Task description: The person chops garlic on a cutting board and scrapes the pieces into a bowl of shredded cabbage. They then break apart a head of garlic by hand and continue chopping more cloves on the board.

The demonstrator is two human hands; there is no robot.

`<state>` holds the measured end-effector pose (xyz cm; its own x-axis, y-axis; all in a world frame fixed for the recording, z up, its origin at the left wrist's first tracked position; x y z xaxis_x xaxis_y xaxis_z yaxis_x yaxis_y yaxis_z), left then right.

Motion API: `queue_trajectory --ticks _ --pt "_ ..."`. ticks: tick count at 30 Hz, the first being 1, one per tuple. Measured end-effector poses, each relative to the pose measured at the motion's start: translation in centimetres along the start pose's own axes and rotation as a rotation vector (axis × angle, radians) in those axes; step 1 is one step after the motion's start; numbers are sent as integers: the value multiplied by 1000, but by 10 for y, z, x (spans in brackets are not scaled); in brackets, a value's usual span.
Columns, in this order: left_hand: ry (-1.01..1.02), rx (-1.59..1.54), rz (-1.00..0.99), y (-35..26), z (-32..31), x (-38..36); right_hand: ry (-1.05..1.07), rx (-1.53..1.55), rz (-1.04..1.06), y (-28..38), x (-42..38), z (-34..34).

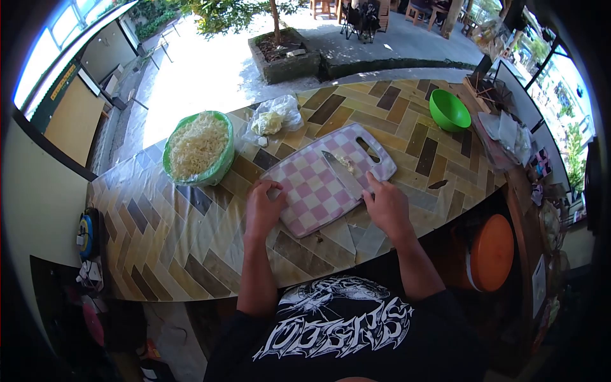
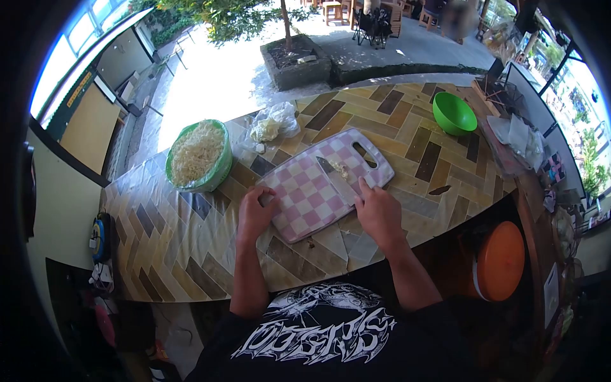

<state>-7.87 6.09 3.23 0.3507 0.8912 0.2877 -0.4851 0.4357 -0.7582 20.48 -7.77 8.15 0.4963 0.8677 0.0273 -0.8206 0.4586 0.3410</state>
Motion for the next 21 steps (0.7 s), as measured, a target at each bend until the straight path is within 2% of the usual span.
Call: queue_trajectory --ticks 2,5,8,11,12,15,17,21 --pt "-11 -30 -16 -7 3 6 -24 59 42 12 10 2" --pt "-53 -27 -57 -16 9 21 106 106 147 44 30 -1" --pt "-162 -75 -128 -4 8 50 153 175 276 79 55 -15" --pt "-196 -44 -111 5 5 81 144 236 403 115 88 -34" --pt "-203 -21 -168 10 2 91 185 307 405 126 100 -40" --pt "-260 -4 -180 25 -12 113 86 364 510 153 143 -67" --pt "-273 50 -244 36 -19 123 52 326 521 169 166 -75" --pt "-253 92 -212 63 -30 138 -51 312 497 189 203 -105"
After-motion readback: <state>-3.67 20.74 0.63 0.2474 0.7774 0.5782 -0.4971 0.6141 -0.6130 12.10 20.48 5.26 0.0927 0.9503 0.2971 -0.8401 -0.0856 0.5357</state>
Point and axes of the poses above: each hand's wrist, its own x-axis towards the middle knuckle, its own z-axis out of the back of the hand, y = z × x, the point moved 5 cm from there along x, towards the middle knuckle, and after that the axes turned 10 degrees about -z, right-handed, at the moved point
